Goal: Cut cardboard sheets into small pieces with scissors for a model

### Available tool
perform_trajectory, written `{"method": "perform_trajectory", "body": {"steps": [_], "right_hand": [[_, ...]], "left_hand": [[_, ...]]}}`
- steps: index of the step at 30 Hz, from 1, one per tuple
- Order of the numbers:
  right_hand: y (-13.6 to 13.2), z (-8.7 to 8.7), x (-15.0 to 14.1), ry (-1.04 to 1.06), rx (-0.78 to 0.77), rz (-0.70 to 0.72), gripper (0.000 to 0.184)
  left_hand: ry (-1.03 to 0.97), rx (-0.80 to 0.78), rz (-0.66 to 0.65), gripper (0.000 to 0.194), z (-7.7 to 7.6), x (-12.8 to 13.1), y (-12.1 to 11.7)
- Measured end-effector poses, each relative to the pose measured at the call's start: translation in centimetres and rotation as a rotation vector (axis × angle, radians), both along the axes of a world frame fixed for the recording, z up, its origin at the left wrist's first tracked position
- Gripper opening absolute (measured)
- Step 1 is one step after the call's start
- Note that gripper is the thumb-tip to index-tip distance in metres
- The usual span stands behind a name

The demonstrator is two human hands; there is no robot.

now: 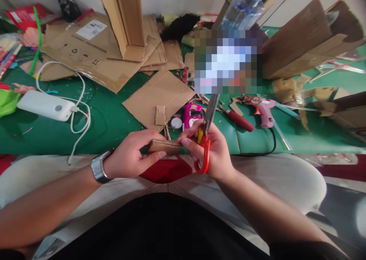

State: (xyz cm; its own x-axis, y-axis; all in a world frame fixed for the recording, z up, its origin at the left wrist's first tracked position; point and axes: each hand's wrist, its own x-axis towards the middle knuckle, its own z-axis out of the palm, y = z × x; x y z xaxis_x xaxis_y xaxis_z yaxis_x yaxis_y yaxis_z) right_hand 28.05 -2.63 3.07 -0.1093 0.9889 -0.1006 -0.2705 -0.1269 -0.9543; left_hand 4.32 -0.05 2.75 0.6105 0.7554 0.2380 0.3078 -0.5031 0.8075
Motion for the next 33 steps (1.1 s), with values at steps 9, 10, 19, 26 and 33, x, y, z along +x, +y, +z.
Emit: {"method": "perform_trajectory", "body": {"steps": [9,10,19,26,33], "right_hand": [[0.0,0.4,0.1,0.001,-0.009,0.029,0.033],[0.0,0.4,0.2,0.015,-0.016,0.042,0.034],[-0.1,0.4,0.3,0.016,-0.028,0.006,0.036],[0.3,0.5,1.2,-0.201,0.089,0.050,0.039],[-0.2,-0.4,1.1,-0.023,-0.023,0.292,0.039]], "left_hand": [[0.202,0.315,-0.051,0.013,-0.2,-0.5,0.2],[0.238,0.362,-0.051,0.015,-0.2,-0.5,0.2],[0.330,0.627,-0.029,0.027,0.0,-1.6,1.2],[0.219,0.666,0.061,0.039,0.8,-2.9,2.4],[0.052,0.607,0.231,0.037,1.1,-3.8,3.0]]}}
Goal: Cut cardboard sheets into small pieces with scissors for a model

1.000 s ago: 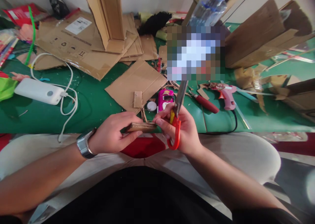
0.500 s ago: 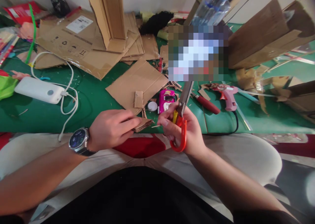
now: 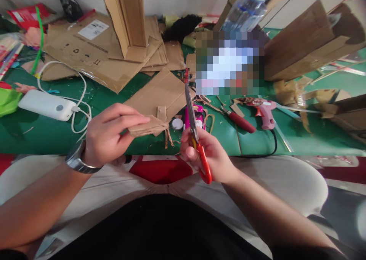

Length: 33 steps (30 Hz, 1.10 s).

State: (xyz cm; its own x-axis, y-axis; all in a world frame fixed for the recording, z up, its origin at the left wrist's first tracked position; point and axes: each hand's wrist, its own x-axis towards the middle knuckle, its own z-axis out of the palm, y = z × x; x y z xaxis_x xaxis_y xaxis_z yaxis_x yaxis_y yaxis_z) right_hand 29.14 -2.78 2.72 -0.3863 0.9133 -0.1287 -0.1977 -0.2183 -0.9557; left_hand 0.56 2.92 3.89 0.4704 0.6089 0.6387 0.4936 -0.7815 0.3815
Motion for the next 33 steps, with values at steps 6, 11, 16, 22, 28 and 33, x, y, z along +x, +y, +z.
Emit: {"method": "perform_trajectory", "body": {"steps": [6,11,16,22,28,33], "right_hand": [[-0.2,-0.6,-0.5,-0.062,-0.018,-0.088,0.053],[-0.3,-0.1,-0.9,-0.124,0.020,-0.110,0.044],[-0.3,-0.1,-0.8,-0.146,0.050,-0.094,0.036],[0.1,-0.3,-0.1,-0.128,0.146,-0.008,0.033],[0.0,-0.2,-0.3,0.012,0.053,0.186,0.036],[0.0,-0.3,-0.3,-0.006,0.067,0.171,0.033]], "left_hand": [[-0.098,-0.499,-0.063,0.005,0.4,2.1,-1.4],[-0.114,-0.579,-0.143,0.010,-0.7,3.4,-2.8],[-0.113,-0.564,-0.137,0.012,-1.2,3.6,-3.2],[-0.118,-1.000,-0.350,0.047,-0.5,2.7,-1.7],[-0.332,-1.616,-0.737,0.077,-1.4,2.1,-1.2],[-0.334,-1.699,-0.712,0.069,-1.9,2.5,-1.7]]}}
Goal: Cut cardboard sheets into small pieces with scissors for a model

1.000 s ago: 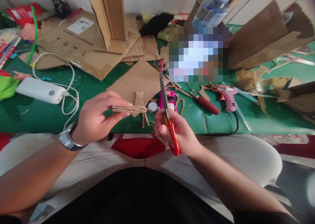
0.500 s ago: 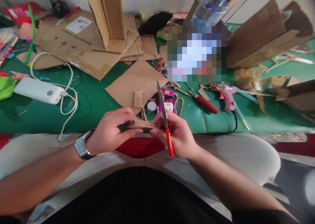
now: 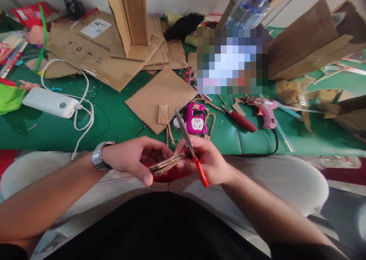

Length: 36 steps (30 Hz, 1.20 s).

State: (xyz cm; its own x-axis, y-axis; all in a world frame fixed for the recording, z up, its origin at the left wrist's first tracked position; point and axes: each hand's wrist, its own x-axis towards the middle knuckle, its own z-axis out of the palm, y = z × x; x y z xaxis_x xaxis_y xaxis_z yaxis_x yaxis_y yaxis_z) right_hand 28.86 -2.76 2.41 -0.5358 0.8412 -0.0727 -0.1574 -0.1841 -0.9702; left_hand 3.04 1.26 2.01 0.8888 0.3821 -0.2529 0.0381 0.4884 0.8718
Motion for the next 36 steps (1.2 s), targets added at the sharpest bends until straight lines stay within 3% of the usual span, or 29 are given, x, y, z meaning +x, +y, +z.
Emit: {"method": "perform_trajectory", "body": {"steps": [4,9,11,14,18,22,25,27,30,36], "right_hand": [[0.2,-0.3,-0.3,-0.008,-0.027,-0.109,0.038],[-0.3,-0.6,-1.3,0.081,-0.251,-0.246,0.064],[-0.4,-0.7,-1.7,0.062,-0.307,-0.283,0.065],[-0.4,-0.9,-2.1,-0.010,-0.312,-0.301,0.057],[-0.3,-1.1,-2.1,-0.095,-0.249,-0.360,0.050],[-0.3,-1.4,-2.0,-0.132,-0.216,-0.383,0.046],[-0.4,-1.6,-1.8,-0.154,-0.157,-0.424,0.044],[-0.4,-1.6,-1.5,-0.199,-0.064,-0.462,0.040],[-0.3,-1.4,-1.2,-0.272,0.092,-0.506,0.032],[-0.7,-1.1,-1.1,-0.269,0.201,-0.529,0.026]], "left_hand": [[0.180,0.233,0.172,0.070,0.6,0.2,0.0],[0.491,0.967,0.466,0.073,0.9,0.4,-0.5],[0.526,1.204,0.490,0.069,0.6,0.4,-1.0],[0.530,1.364,0.481,0.064,0.2,0.5,-1.5],[0.499,1.323,0.491,0.070,0.0,0.9,-1.7],[0.428,1.012,0.532,0.085,0.1,1.3,-1.8],[0.288,0.676,0.631,0.060,0.0,1.6,-1.9],[0.224,0.553,0.701,0.041,0.0,1.8,-2.1],[0.214,0.584,0.753,0.024,0.1,1.8,-2.2],[0.220,0.962,0.778,0.005,0.9,1.4,-2.1]]}}
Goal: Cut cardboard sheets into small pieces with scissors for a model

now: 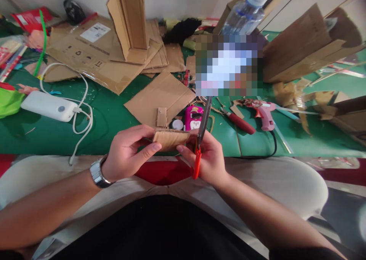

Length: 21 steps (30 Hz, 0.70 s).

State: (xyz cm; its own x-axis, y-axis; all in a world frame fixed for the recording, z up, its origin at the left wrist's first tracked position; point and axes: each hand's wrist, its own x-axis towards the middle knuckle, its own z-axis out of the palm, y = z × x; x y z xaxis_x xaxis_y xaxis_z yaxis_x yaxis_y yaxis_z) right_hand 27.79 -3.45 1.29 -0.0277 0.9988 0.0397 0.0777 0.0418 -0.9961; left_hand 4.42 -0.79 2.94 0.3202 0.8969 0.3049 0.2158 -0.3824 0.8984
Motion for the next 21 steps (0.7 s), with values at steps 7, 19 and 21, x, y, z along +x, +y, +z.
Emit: {"method": "perform_trajectory", "body": {"steps": [7,19,21], "right_hand": [[-0.35,-0.49,0.26,-0.010,0.037,0.018,0.025],[-0.76,-1.00,0.13,-0.019,0.094,0.034,0.025],[-0.69,-0.79,-0.02,-0.035,0.108,0.046,0.024]], "left_hand": [[0.038,0.175,-0.015,0.006,0.35,-0.36,0.24],[0.296,0.193,0.000,0.007,1.05,-0.49,-0.30],[0.331,0.154,-0.017,0.013,0.91,-0.46,-0.35]]}}
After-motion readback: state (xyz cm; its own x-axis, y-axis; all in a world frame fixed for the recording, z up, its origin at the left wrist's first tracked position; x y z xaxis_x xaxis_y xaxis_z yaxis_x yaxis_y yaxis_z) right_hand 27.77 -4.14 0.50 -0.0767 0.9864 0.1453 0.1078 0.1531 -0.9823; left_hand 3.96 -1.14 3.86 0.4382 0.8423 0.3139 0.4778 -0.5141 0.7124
